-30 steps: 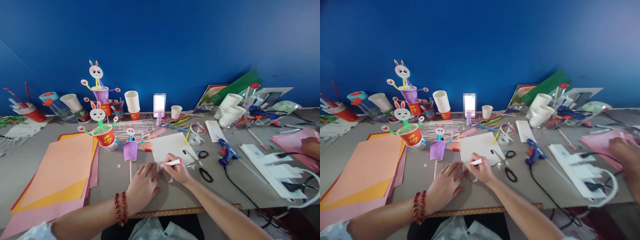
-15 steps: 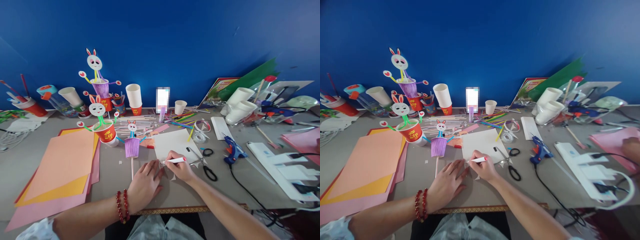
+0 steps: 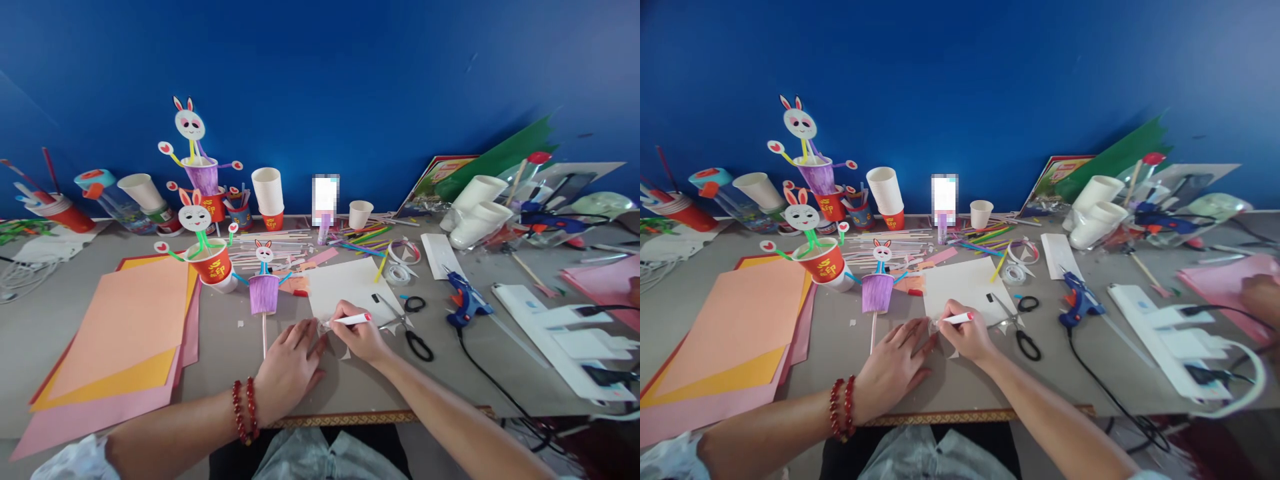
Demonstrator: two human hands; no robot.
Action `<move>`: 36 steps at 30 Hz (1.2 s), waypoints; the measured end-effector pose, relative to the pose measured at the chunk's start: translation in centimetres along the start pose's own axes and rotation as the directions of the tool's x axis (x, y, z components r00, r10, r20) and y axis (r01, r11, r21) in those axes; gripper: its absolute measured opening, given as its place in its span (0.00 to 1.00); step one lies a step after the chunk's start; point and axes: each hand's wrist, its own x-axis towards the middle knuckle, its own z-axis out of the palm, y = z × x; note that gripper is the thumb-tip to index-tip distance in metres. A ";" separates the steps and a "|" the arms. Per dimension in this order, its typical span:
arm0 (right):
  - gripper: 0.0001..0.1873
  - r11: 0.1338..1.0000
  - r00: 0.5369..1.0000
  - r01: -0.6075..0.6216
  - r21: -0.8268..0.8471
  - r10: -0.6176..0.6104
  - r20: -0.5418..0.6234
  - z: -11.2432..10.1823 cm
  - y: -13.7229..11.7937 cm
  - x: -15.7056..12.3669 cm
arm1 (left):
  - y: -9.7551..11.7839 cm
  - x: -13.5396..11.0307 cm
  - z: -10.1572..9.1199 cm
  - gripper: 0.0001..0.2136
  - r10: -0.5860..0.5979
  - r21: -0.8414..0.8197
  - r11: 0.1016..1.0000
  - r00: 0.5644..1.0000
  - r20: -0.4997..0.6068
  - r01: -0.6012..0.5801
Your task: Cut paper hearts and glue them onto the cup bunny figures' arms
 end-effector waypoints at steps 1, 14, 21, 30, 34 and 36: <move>0.09 1.000 1.000 0.000 -0.002 0.000 0.001 0.0 0.0 0.0 | 0.0 0.0 0.0 0.26 -0.001 0.002 1.000 1.000 0.001 0.001; 0.09 0.998 0.999 0.042 -0.038 -0.041 0.032 0.0 0.2 0.0 | 0.0 0.0 0.1 0.26 0.007 0.059 0.998 1.000 -0.031 -0.005; 0.09 0.999 0.999 0.041 -0.033 -0.040 0.034 0.0 0.2 0.0 | -0.1 0.0 0.3 0.27 0.012 0.062 0.998 0.999 -0.032 -0.010; 0.09 0.999 0.999 0.039 -0.024 -0.038 0.037 -0.1 0.3 0.0 | 0.0 0.0 0.3 0.26 0.006 0.064 0.998 0.999 -0.032 -0.004; 0.09 0.999 0.999 0.030 -0.023 -0.029 0.034 0.0 0.3 0.0 | 0.0 0.0 0.3 0.26 0.006 0.066 0.998 0.999 -0.039 -0.004; 0.09 0.999 0.999 0.036 -0.025 -0.035 0.038 0.0 0.3 0.0 | 0.0 0.0 0.3 0.26 0.007 0.066 0.998 0.999 -0.039 -0.004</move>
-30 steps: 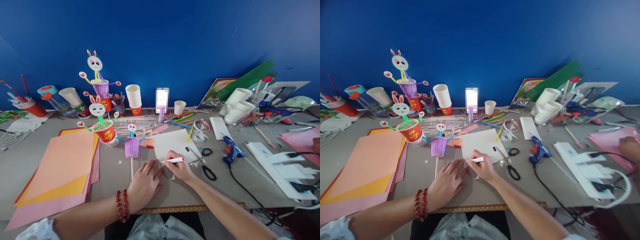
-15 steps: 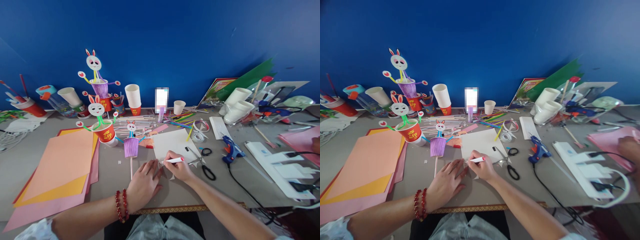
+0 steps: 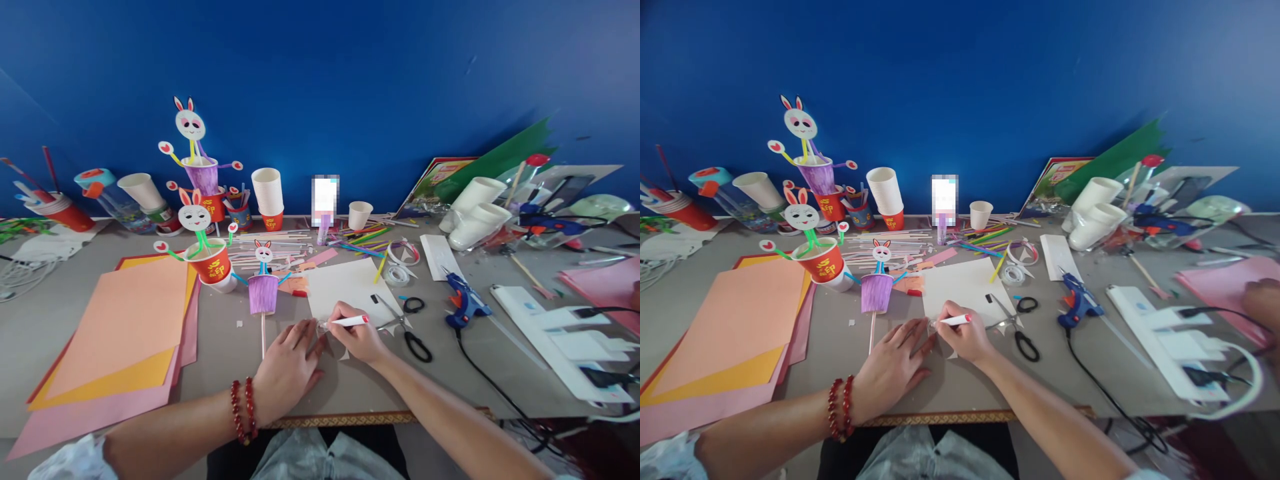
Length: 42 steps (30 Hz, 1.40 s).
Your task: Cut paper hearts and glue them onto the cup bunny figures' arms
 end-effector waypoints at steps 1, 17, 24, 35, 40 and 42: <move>0.09 1.000 1.000 0.003 0.000 -0.003 0.003 0.0 0.0 0.0 | 0.0 0.0 0.0 0.26 0.000 0.000 1.000 1.000 0.002 0.000; 0.08 1.000 1.000 0.002 -0.022 -0.002 0.015 -0.1 -0.1 0.0 | 0.0 0.0 -0.1 0.27 -0.002 0.000 1.000 1.000 0.016 0.002; 0.08 0.999 1.000 -0.003 -0.036 0.003 0.014 -0.1 -0.2 0.0 | 0.0 0.1 -0.2 0.26 -0.005 0.000 1.000 1.000 0.005 0.005; 0.08 0.998 1.000 0.013 -0.067 -0.012 0.018 -0.1 -0.2 0.1 | 0.0 0.1 -0.1 0.26 -0.001 0.002 1.000 1.000 0.003 0.000; 0.09 0.996 1.000 0.011 -0.084 -0.010 0.016 -0.1 -0.3 0.2 | 0.0 0.1 -0.1 0.26 -0.002 0.007 1.000 1.000 -0.001 0.002; 0.09 0.996 1.000 0.007 -0.092 -0.005 0.017 -0.1 -0.4 0.2 | 0.0 0.1 -0.1 0.26 -0.002 0.007 1.000 1.000 0.000 0.002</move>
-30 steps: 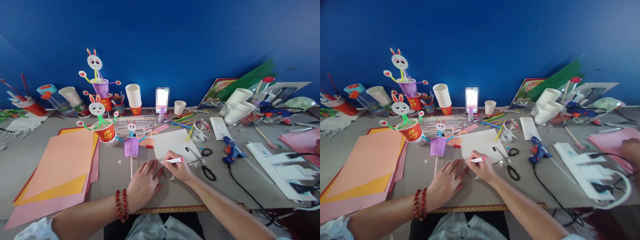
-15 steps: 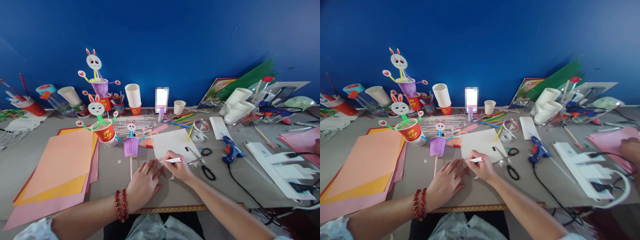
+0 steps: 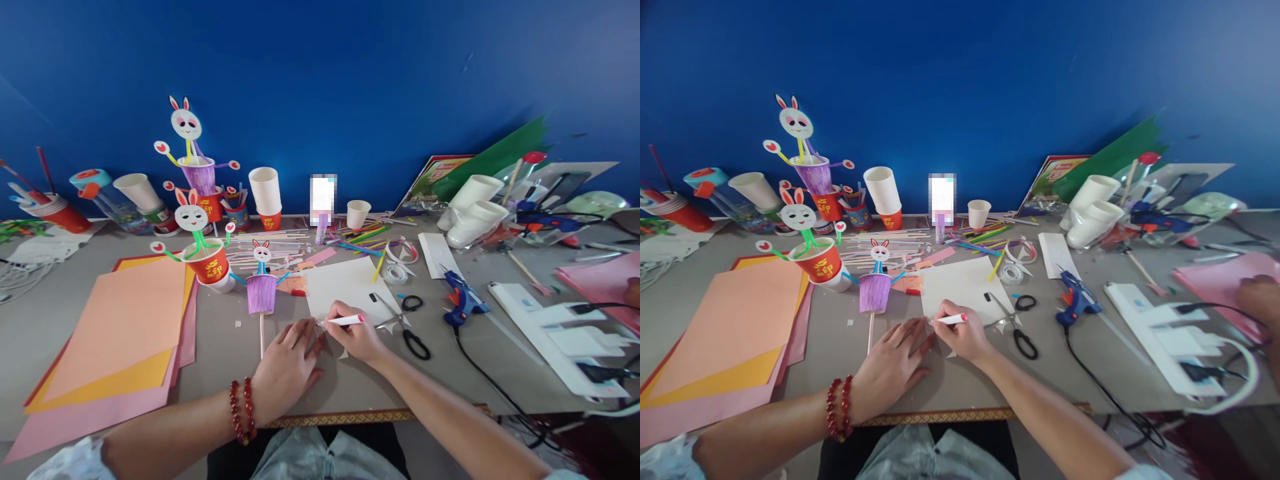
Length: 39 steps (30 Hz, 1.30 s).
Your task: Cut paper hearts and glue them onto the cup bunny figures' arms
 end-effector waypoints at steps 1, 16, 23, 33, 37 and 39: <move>0.09 1.000 1.000 -0.002 -0.001 0.002 0.001 0.0 0.0 0.0 | 0.0 0.0 0.0 0.26 0.001 0.000 1.000 1.000 0.000 -0.001; 0.09 1.000 1.000 0.000 0.026 0.000 -0.022 0.0 0.1 0.0 | 0.0 0.0 0.0 0.26 0.005 -0.004 1.000 1.000 0.005 -0.005; 0.09 0.997 0.999 -0.017 0.070 0.020 -0.038 0.0 0.1 -0.1 | 0.0 0.0 -0.1 0.26 0.005 -0.003 1.000 1.000 0.009 -0.005; 0.09 0.998 0.994 -0.014 0.063 0.021 -0.107 0.1 0.1 -0.3 | 0.0 0.0 -0.2 0.26 0.003 0.003 1.000 1.000 0.005 -0.003; 0.09 0.999 0.995 -0.009 0.052 0.014 -0.097 0.0 -0.1 -0.2 | 0.0 0.0 -0.2 0.26 -0.002 0.003 1.000 1.000 0.009 0.002; 0.09 0.999 0.995 -0.006 0.048 0.010 -0.097 0.0 0.0 -0.2 | 0.0 0.1 -0.2 0.26 0.000 0.003 1.000 1.000 0.016 0.000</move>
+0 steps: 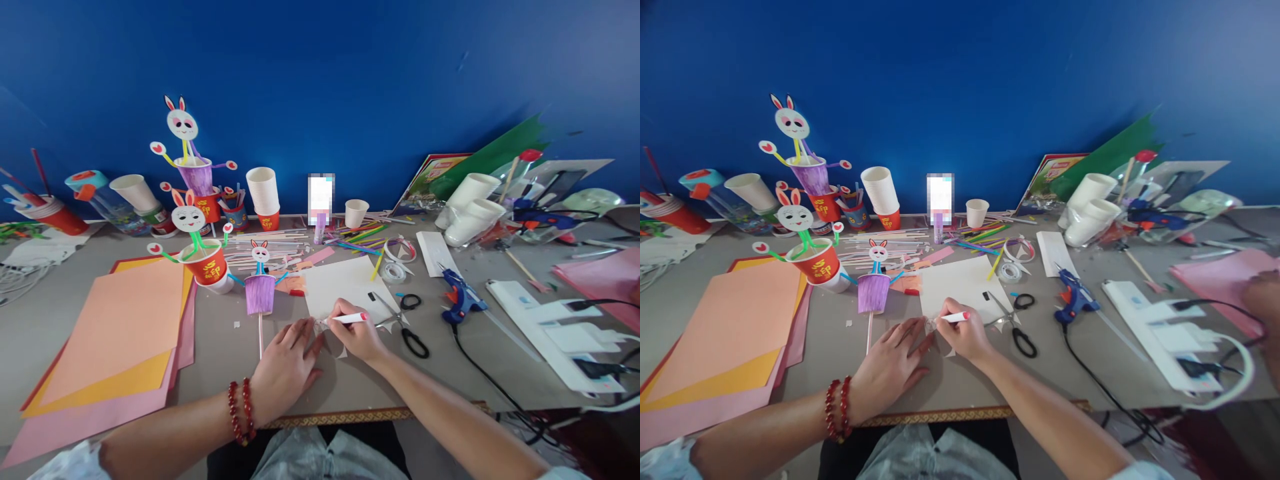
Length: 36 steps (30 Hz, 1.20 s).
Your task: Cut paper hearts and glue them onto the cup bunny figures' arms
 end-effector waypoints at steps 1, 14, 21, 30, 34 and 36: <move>0.09 1.000 1.000 0.001 -0.002 -0.001 -0.002 0.0 0.0 0.0 | 0.0 0.0 0.0 0.26 0.001 0.000 1.000 1.000 0.002 -0.001; 0.10 0.999 1.000 -0.003 -0.037 0.004 0.008 0.1 0.1 0.0 | 0.0 0.0 0.1 0.26 0.002 0.005 1.000 1.000 -0.013 -0.002; 0.09 0.999 1.000 0.016 -0.048 -0.015 0.023 0.1 0.2 -0.1 | 0.1 -0.2 0.4 0.26 0.003 0.006 1.000 1.000 -0.019 -0.003; 0.09 0.998 0.998 0.029 -0.048 -0.026 0.051 0.1 0.3 0.0 | 0.0 -0.1 0.7 0.27 0.013 0.005 1.000 1.000 -0.023 -0.013; 0.09 0.999 1.000 0.030 0.036 -0.030 0.000 0.1 0.4 -0.1 | 0.0 -0.1 0.6 0.27 0.002 0.003 1.000 1.000 -0.014 -0.002; 0.10 0.997 0.999 0.024 0.079 -0.021 -0.036 0.1 0.4 -0.1 | 0.0 -0.1 0.5 0.27 0.000 0.004 1.000 1.000 -0.017 0.000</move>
